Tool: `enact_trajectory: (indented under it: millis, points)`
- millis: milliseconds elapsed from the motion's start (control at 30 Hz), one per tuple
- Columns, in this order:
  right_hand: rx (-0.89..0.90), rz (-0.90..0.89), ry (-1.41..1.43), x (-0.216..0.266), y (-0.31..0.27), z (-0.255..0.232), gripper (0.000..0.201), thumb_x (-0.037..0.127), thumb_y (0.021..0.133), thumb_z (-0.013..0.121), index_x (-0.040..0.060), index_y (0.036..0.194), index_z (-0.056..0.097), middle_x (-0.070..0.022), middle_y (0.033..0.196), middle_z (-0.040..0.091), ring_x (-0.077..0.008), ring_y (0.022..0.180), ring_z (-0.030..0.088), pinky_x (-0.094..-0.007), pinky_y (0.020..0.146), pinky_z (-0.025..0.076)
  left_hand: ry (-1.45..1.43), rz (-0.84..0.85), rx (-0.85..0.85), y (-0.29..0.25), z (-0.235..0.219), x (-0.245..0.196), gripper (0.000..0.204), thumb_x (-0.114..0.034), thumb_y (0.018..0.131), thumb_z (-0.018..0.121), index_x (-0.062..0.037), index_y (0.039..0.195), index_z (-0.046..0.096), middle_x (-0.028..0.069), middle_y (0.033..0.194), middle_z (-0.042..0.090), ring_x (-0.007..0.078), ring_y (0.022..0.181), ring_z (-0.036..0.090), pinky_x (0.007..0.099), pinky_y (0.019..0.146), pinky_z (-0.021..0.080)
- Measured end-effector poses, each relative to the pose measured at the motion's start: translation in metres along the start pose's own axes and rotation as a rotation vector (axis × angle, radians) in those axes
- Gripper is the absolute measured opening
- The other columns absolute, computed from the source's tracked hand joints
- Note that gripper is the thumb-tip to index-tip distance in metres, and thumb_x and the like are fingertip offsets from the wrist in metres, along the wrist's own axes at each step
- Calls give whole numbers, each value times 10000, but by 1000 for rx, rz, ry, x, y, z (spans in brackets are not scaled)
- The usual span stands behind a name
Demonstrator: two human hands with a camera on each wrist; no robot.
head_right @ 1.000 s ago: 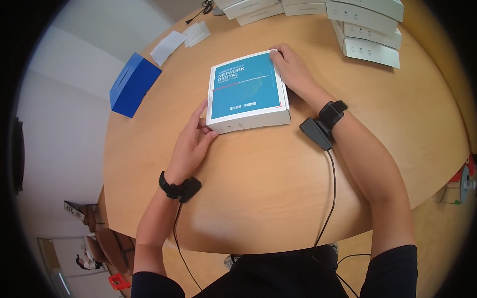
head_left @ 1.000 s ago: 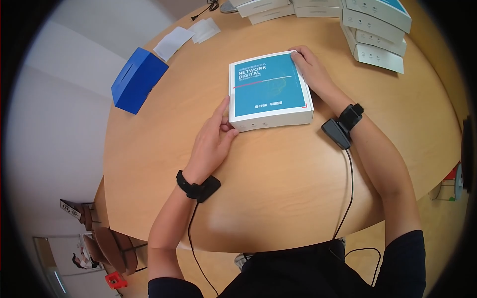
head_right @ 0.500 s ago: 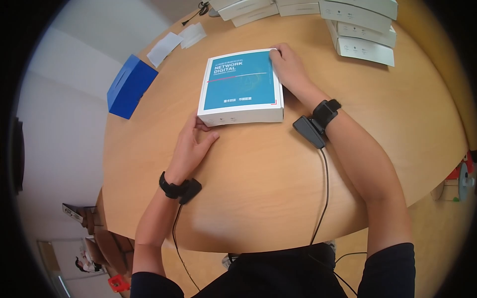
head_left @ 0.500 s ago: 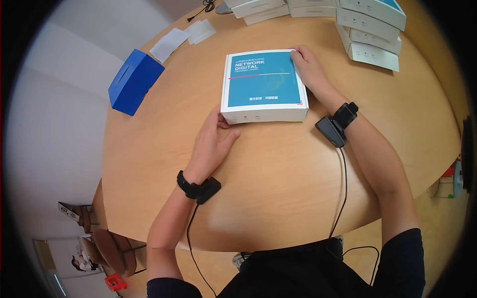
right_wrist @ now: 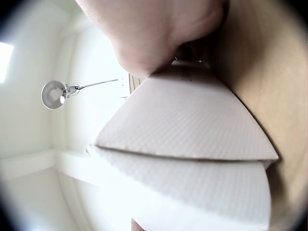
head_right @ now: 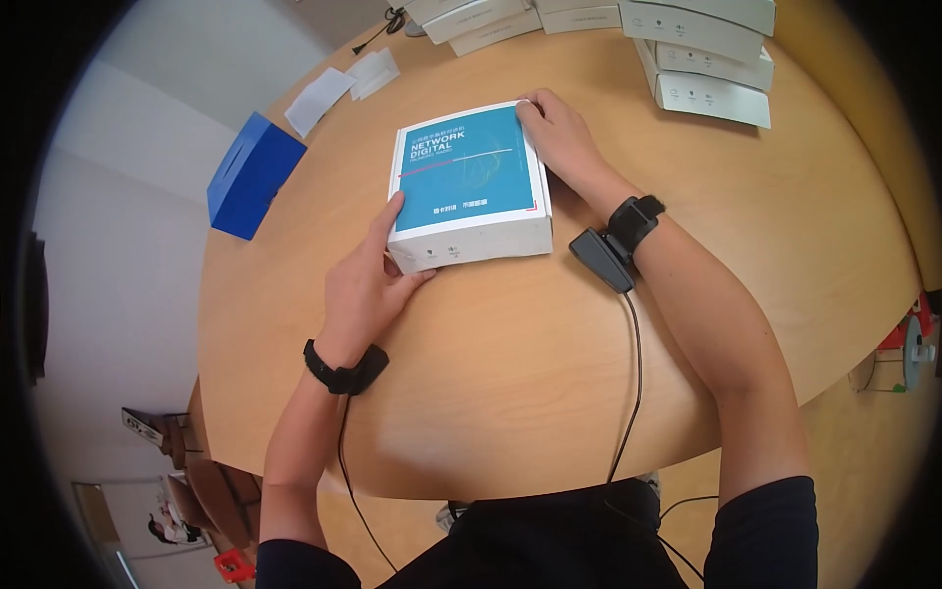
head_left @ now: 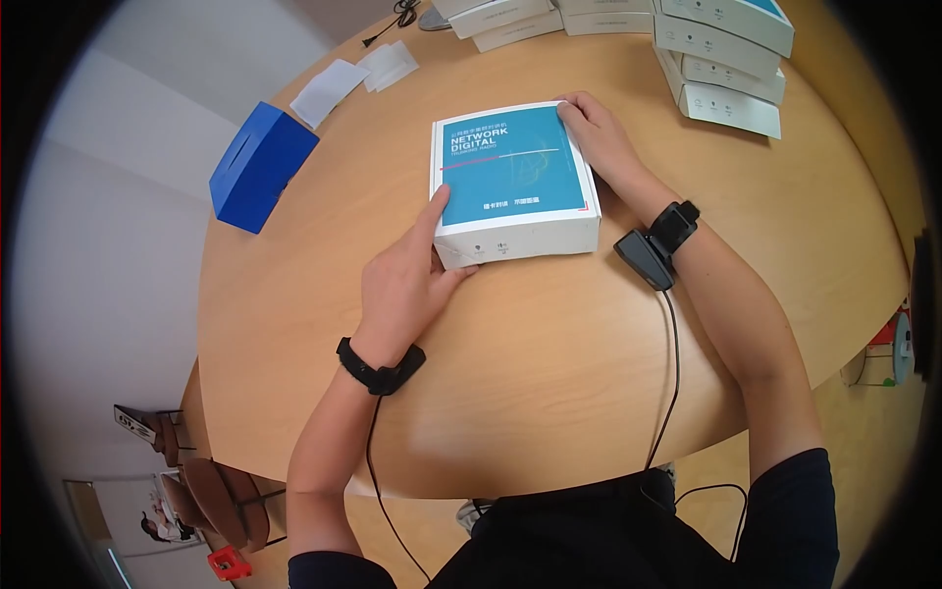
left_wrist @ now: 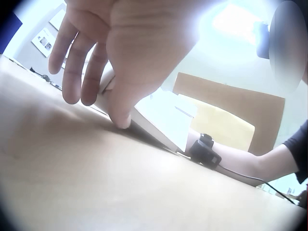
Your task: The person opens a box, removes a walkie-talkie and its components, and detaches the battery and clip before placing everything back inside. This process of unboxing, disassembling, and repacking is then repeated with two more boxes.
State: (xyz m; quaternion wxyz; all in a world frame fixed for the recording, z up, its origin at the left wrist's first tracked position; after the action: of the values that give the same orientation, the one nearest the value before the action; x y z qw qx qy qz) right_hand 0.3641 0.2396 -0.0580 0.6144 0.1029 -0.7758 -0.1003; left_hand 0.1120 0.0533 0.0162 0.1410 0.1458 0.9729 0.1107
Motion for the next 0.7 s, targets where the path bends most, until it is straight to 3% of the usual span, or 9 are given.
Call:
enact_trajectory:
  millis: [167, 367, 467, 567, 667, 700]
  points:
    - [23, -18, 32, 4, -2, 1, 466, 387, 1086, 507, -11, 1243, 692, -174, 1139, 749, -279, 1049, 700, -381, 959, 528, 50, 54, 18, -10, 4, 4, 914, -252, 844, 898, -143, 1636, 455, 97, 1039, 781, 224, 801, 733, 334, 708, 575]
    - [38, -53, 98, 3, -4, 0, 512, 413, 1118, 457, -12, 1233, 720, -159, 1110, 758, -255, 1036, 696, -365, 956, 522, 0, 145, -143, -14, -18, 1, 546, -70, 926, 740, -85, 1467, 662, 165, 1165, 779, 263, 911, 757, 326, 807, 588]
    - [43, -41, 136, 8, -7, -1, 544, 424, 1136, 428, -17, 1238, 731, -141, 1099, 762, -235, 1026, 695, -360, 954, 520, -176, 104, -200, -11, -30, 3, 454, -121, 995, 724, -99, 1447, 688, 113, 1053, 787, 200, 797, 717, 313, 745, 568]
    - [83, 7, 211, 7, -9, 3, 562, 434, 1143, 427, -23, 1236, 740, -123, 1098, 766, -210, 1017, 696, -352, 944, 525, -395, -11, -238, -1, -49, 6, 293, -217, 1056, 709, -44, 1291, 745, 53, 868, 724, 123, 683, 626, 285, 656, 517]
    - [134, 26, 189, 11, -10, 5, 560, 441, 1137, 468, -38, 1212, 748, -112, 1091, 770, -176, 1012, 695, -328, 920, 533, -583, -172, -355, 7, -69, 14, 324, -330, 1079, 702, -11, 1029, 723, -4, 721, 595, 79, 620, 547, 260, 589, 453]
    - [146, 51, 148, 25, -18, 1, 558, 445, 1133, 489, -44, 1201, 749, -109, 1086, 771, -166, 1003, 695, -320, 909, 536, -687, -191, -422, 14, -78, 4, 387, -353, 1072, 709, -41, 857, 628, -3, 659, 554, 83, 587, 529, 261, 561, 436]
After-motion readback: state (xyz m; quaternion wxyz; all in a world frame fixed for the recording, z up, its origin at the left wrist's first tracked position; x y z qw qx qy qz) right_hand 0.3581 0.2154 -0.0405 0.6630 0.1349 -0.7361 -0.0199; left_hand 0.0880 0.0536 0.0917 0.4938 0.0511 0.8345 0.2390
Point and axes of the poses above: each hand's wrist, its own y-axis towards the middle knuckle, its own z-axis out of the palm, x = y × z, the point moved 7 cm from there along y, towards the middle knuckle
